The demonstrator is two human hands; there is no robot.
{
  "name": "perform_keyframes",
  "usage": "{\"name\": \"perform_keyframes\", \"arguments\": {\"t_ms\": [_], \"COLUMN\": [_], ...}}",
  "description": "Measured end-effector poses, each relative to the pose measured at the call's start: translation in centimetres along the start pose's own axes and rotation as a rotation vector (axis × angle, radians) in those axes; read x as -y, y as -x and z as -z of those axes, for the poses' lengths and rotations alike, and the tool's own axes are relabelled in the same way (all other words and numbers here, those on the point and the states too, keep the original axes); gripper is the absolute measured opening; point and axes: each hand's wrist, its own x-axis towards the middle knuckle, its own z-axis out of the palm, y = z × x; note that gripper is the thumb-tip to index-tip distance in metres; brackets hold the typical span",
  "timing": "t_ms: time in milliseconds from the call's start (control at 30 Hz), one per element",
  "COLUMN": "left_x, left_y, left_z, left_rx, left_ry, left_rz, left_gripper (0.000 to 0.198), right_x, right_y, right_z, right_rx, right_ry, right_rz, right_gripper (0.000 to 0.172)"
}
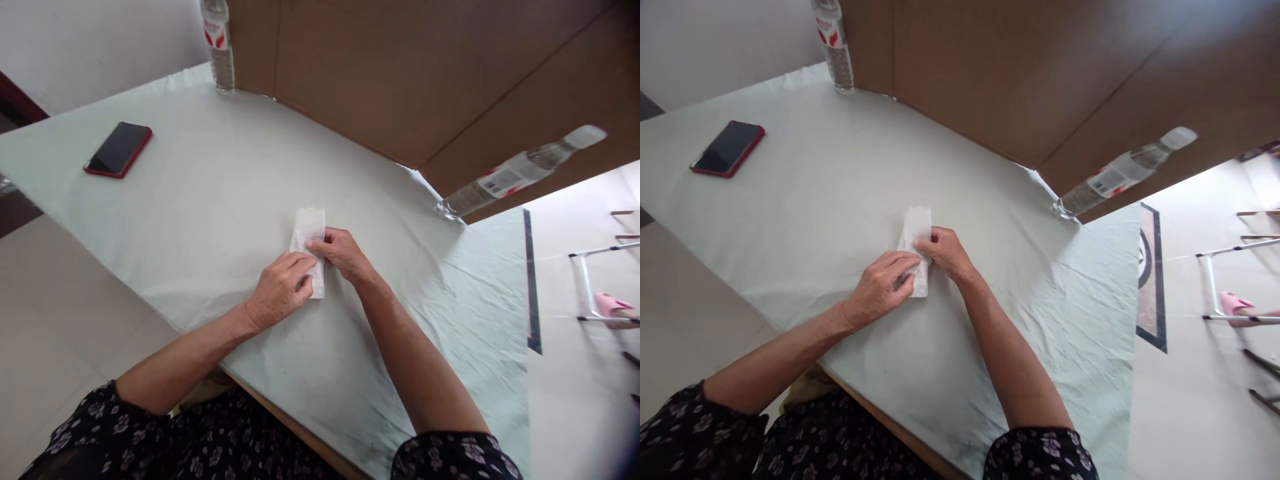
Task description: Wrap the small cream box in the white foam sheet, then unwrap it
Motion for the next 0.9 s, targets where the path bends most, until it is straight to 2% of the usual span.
{"name": "perform_keyframes", "arguments": {"t_ms": [100, 200, 300, 433, 567, 700, 833, 900], "left_x": [0.0, 0.2, 0.3, 0.4, 0.3, 0.0, 0.2, 0.3], "left_y": [0.1, 0.1, 0.0, 0.0, 0.1, 0.3, 0.3, 0.3], "left_z": [0.1, 0.1, 0.2, 0.3, 0.5, 0.5, 0.4, 0.4], "left_rx": [0.046, 0.063, 0.056, 0.072, 0.061, -0.013, -0.110, -0.107], "left_ry": [0.039, 0.067, 0.084, 0.109, 0.118, 0.041, 0.028, 0.027], "left_rz": [0.058, 0.083, 0.084, 0.106, 0.157, 0.252, 0.287, 0.266], "left_gripper": [0.027, 0.027, 0.028, 0.027, 0.022, 0.017, 0.040, 0.053], "right_x": [-0.3, -0.5, -0.7, -1.0, -0.6, -0.1, 0.1, -0.1], "right_y": [0.2, 0.3, 0.3, 0.7, 2.1, 3.6, 4.6, 5.1], "right_z": [-0.1, -0.6, -1.2, -2.0, -2.1, -1.7, -1.3, -1.1], "right_rx": [0.004, 0.028, -0.006, -0.082, -0.076, -0.008, 0.041, 0.041], "right_ry": [-0.033, -0.110, -0.198, -0.307, -0.346, -0.245, -0.035, 0.052], "right_rz": [0.072, 0.118, 0.114, 0.109, 0.157, 0.214, 0.313, 0.348], "right_gripper": [0.018, 0.024, 0.031, 0.028, 0.027, 0.025, 0.024, 0.023]}}
